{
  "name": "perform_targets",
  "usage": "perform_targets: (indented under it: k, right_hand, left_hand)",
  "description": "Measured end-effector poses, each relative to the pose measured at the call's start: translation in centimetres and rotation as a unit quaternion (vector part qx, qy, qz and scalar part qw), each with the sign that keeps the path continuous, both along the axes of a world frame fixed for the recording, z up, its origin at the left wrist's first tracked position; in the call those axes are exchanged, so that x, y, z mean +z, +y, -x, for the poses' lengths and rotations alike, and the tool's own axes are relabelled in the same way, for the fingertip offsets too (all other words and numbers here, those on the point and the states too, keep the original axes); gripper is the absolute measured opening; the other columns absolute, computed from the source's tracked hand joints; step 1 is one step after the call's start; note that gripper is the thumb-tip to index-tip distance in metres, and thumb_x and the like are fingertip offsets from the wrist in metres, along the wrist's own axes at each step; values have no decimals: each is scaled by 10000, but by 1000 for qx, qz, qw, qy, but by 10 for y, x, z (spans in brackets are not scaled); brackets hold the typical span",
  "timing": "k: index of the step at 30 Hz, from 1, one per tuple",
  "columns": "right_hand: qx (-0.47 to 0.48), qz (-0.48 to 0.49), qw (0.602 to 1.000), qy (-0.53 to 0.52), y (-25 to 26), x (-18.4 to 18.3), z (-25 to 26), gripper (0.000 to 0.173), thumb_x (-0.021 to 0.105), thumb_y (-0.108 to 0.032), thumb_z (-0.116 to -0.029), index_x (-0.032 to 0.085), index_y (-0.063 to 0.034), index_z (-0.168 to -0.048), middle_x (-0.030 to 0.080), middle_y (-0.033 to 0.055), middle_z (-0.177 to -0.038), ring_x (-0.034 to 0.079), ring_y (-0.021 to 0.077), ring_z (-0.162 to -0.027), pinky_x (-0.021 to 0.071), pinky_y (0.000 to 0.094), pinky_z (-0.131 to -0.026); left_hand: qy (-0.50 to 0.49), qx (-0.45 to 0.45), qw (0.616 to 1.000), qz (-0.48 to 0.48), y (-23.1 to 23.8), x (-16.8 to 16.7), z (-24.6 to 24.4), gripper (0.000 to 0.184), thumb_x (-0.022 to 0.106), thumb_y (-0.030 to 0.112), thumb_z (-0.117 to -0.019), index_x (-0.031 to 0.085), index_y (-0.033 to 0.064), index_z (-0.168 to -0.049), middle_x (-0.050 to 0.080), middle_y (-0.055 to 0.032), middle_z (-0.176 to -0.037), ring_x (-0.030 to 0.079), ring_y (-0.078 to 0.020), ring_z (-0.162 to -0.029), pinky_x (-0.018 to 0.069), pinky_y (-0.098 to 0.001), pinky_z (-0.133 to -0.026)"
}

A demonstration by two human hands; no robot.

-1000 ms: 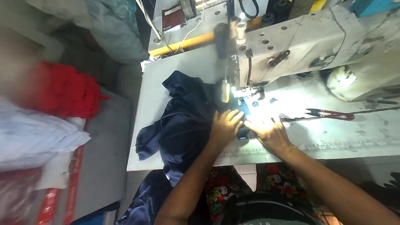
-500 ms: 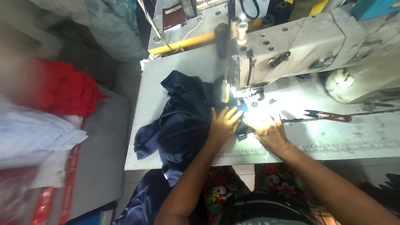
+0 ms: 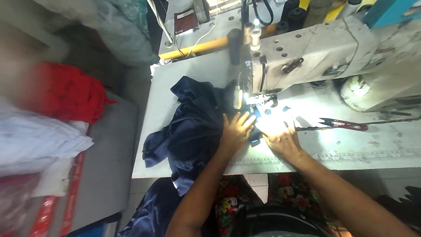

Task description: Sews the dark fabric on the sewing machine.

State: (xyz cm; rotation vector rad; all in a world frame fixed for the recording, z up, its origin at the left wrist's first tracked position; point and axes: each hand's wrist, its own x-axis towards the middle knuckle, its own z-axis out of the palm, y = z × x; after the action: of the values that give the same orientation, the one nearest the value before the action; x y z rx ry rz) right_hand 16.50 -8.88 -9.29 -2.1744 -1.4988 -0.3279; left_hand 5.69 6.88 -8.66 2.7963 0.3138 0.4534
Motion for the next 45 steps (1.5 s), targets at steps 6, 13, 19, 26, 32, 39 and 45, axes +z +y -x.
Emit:
perform_targets:
  k: [6,13,19,26,32,39,45]
  right_hand:
    - [-9,15,1000,20,0,-1,0,336,563,-101,-951,750,-134,-1229,693,78,-1337,611,392,-1266,312,724,-1076]
    - [-11,25,999,39,1,-1,-1,360,554,-122,-963,730,-149,-1276,672,65,-1377,578,391,-1319,283,749,-1086]
    - [-2,-12,999,41,-5,-1,-3,351,546,-112,-970,741,-140,-1260,692,81,-1339,597,374,-1302,325,705,-1098]
    - [-213,-78,973,33,-107,36,-68,422,506,-230,-1051,605,-21,-1404,488,286,-1509,443,480,-1417,378,600,-1151]
    - [-324,-29,946,-11,-171,44,-136,459,474,-312,-1080,647,44,-1312,595,317,-1378,502,533,-1347,335,620,-1159]
    - [-317,3,949,9,-175,43,-123,513,418,-358,-1097,659,53,-1286,630,284,-1353,544,492,-1329,302,660,-1159]
    - [-302,69,947,82,-182,18,-103,597,451,-425,-1069,511,-3,-1487,473,254,-1542,400,457,-1465,135,747,-1173]
  left_hand:
    - [1,2,1000,-6,2,-1,-2,349,515,245,-1055,687,181,-1352,641,-105,-1409,563,-399,-1345,251,-800,-1089]
    - [-14,-4,1000,-4,4,-4,-3,343,533,237,-1050,697,171,-1343,654,-56,-1404,551,-396,-1358,243,-803,-1089]
    - [-18,2,1000,-6,4,-7,-5,341,536,242,-1049,697,171,-1341,661,-55,-1395,564,-385,-1349,250,-802,-1086]
    - [-39,4,999,6,4,-13,-6,335,565,227,-1035,701,177,-1338,660,-48,-1399,566,-385,-1348,240,-807,-1087]
    - [-37,0,999,15,3,-10,-6,339,563,221,-1036,695,158,-1342,658,-69,-1398,559,-417,-1347,240,-814,-1078]
    - [-52,-1,998,21,3,-11,-5,319,580,212,-1024,717,155,-1307,676,-75,-1371,579,-416,-1324,257,-811,-1073]
    - [-43,3,999,17,2,-9,-5,323,578,221,-1026,714,159,-1313,672,-72,-1376,579,-409,-1327,260,-801,-1080]
